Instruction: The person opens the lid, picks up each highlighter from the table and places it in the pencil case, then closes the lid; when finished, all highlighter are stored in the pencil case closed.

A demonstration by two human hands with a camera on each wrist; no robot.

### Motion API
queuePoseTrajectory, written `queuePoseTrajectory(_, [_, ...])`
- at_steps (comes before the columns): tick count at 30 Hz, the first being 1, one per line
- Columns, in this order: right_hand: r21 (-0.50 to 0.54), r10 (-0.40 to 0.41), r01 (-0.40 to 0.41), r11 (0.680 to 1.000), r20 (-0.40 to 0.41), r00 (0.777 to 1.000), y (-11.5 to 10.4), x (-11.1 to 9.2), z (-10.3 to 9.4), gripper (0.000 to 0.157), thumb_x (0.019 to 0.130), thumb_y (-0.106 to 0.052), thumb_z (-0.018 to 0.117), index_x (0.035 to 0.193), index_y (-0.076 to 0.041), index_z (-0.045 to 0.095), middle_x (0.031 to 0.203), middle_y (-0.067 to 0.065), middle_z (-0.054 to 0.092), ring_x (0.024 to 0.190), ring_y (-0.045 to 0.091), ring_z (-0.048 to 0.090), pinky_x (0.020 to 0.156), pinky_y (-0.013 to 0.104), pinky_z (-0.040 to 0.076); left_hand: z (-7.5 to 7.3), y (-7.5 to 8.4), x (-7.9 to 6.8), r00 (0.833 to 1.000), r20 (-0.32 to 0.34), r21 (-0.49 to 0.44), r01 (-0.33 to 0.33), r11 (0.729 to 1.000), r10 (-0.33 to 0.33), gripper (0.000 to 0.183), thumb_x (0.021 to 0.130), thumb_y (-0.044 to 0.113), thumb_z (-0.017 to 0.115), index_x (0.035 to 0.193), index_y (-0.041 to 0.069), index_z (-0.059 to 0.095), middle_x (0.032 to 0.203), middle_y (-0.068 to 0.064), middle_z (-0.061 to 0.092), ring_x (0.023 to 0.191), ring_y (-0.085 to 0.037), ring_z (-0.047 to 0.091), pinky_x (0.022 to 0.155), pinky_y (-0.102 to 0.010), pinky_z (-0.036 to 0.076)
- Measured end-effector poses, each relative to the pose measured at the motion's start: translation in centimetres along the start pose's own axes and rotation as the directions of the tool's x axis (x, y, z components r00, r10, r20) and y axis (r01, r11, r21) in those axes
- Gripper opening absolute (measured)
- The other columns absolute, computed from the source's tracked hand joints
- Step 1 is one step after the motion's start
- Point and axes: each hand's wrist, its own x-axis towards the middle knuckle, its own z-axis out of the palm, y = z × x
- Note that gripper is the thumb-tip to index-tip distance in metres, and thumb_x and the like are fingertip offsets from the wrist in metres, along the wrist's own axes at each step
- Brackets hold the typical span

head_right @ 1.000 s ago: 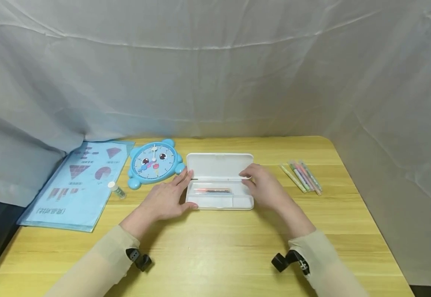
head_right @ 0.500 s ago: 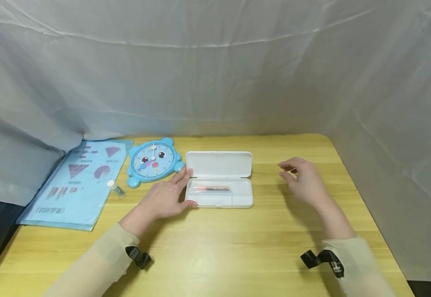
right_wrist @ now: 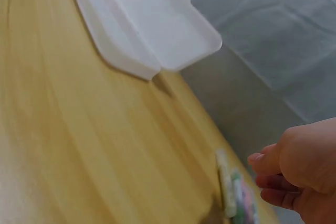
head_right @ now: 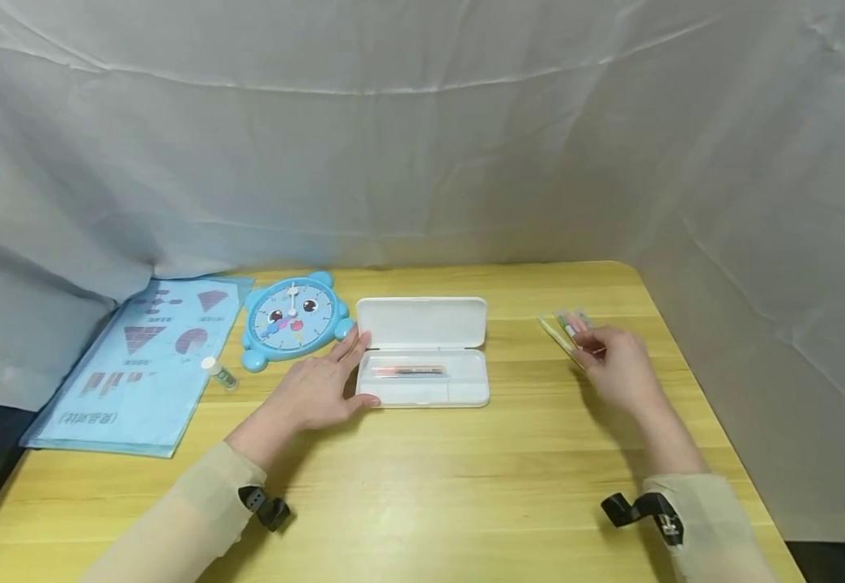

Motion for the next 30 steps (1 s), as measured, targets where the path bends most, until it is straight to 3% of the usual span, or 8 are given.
queuePoseTrajectory(8, [-0.071,0.022,-0.022,0.997,0.004,1.0,1.1,-0.4,1.6,0.017,0.09,0.001,0.081,0.103,0.011,0.075,0.088,0.021,0.074,0.077,0.032,0.069,0.066,0.038,0.054,0.0,0.0,-0.1,1.0,0.006,-0.002,0.014,1.0,-0.014,0.107,0.095,0.077,0.053,0.171,0.014,0.014,0.176,-0.011,0.009,0.141,-0.039,0.051,0.069,-0.041,0.056])
queuePoseTrajectory(16, [-0.119,0.043,-0.036,0.992,0.054,0.998,1.2,-0.4,2.3,0.021,0.09,0.002,0.079,0.108,0.012,0.074,0.086,0.018,0.074,0.079,0.033,0.069,0.073,0.052,0.055,0.1,0.0,0.0,1.0,0.005,0.005,0.009,1.0,-0.009,0.107,0.095,0.078,0.053,0.171,0.013,0.014,0.176,-0.01,0.009,0.14,-0.04,0.053,0.068,-0.04,0.055])
queuePoseTrajectory(24, [-0.131,0.047,-0.041,0.991,0.05,0.998,1.1,-0.1,2.8,0.019,0.091,0.001,0.074,0.107,0.013,0.074,0.08,0.013,0.072,0.073,0.028,0.067,0.069,0.047,0.053,0.0,-0.1,0.0,1.0,0.001,0.007,0.007,1.0,-0.007,0.108,0.095,0.078,0.053,0.171,0.012,0.014,0.175,-0.012,0.011,0.147,-0.038,0.044,0.072,-0.042,0.056])
queuePoseTrajectory(30, [-0.116,0.069,-0.063,0.991,0.043,0.997,0.8,-0.3,2.9,0.02,0.093,0.002,0.071,0.109,0.014,0.072,0.083,0.015,0.071,0.076,0.029,0.064,0.07,0.046,0.051,0.0,0.0,0.0,1.0,-0.002,0.003,0.003,1.0,-0.003,0.108,0.095,0.078,0.053,0.171,0.012,0.015,0.175,-0.012,0.01,0.14,-0.041,0.052,0.067,-0.04,0.055])
